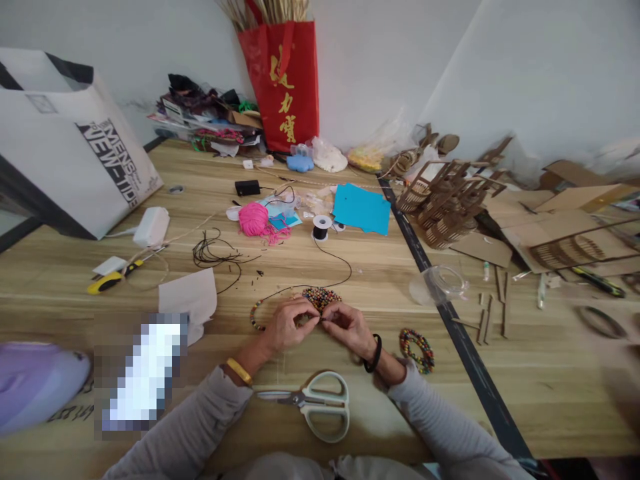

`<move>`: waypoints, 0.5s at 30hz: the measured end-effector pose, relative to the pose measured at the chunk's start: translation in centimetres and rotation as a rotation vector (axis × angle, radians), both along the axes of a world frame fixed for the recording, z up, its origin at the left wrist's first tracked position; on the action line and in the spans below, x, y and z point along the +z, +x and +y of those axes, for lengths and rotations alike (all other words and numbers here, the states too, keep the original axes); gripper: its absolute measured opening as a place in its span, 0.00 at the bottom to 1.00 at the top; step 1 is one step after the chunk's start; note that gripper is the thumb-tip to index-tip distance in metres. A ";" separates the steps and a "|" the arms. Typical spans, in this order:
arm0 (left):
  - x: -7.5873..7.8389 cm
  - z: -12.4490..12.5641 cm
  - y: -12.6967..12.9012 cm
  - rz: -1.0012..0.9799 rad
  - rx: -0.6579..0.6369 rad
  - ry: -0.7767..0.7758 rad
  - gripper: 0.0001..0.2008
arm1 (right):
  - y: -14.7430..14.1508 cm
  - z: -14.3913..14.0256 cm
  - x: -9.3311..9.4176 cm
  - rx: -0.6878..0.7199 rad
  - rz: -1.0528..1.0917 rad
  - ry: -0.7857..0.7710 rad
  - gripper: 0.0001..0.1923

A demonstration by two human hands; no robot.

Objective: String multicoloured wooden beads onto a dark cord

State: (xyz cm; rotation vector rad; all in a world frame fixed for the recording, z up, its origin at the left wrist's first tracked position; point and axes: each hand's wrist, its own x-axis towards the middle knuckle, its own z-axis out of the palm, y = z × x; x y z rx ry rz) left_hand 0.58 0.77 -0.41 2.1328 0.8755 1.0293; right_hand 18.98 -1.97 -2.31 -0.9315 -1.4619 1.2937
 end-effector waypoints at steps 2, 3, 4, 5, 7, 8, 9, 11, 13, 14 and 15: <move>-0.1 0.1 -0.2 0.032 -0.050 0.034 0.03 | 0.0 0.0 0.0 -0.004 -0.022 0.013 0.10; -0.1 0.1 -0.2 0.048 -0.075 0.040 0.02 | 0.1 0.0 -0.1 -0.005 -0.032 0.019 0.10; -0.2 0.2 -0.3 0.063 -0.098 0.039 0.02 | 0.1 0.0 -0.1 -0.004 -0.043 0.026 0.11; -0.2 0.2 -0.4 0.076 -0.115 0.034 0.02 | 0.1 0.1 -0.1 -0.004 -0.053 0.031 0.11; -0.2 0.2 -0.5 0.096 -0.125 0.016 0.02 | 0.2 0.1 -0.1 0.000 -0.069 0.040 0.11; -0.2 0.3 -0.5 0.104 -0.123 0.005 0.03 | 0.2 0.1 -0.1 0.002 -0.077 0.044 0.12; -0.3 0.3 -0.5 0.108 -0.118 -0.003 0.03 | 0.2 0.1 -0.1 0.004 -0.085 0.047 0.12; -0.4 0.3 -0.5 0.109 -0.102 -0.014 0.04 | 0.2 0.1 0.0 0.005 -0.106 0.055 0.12; -0.6 0.2 -0.5 0.106 -0.084 -0.025 0.04 | 0.2 0.1 0.1 0.002 -0.122 0.064 0.12; -0.7 0.2 -0.5 0.106 -0.077 -0.028 0.03 | 0.2 0.1 0.2 0.000 -0.129 0.070 0.12; -0.7 0.2 -0.5 0.106 -0.070 -0.032 0.03 | 0.2 0.1 0.2 0.000 -0.132 0.076 0.11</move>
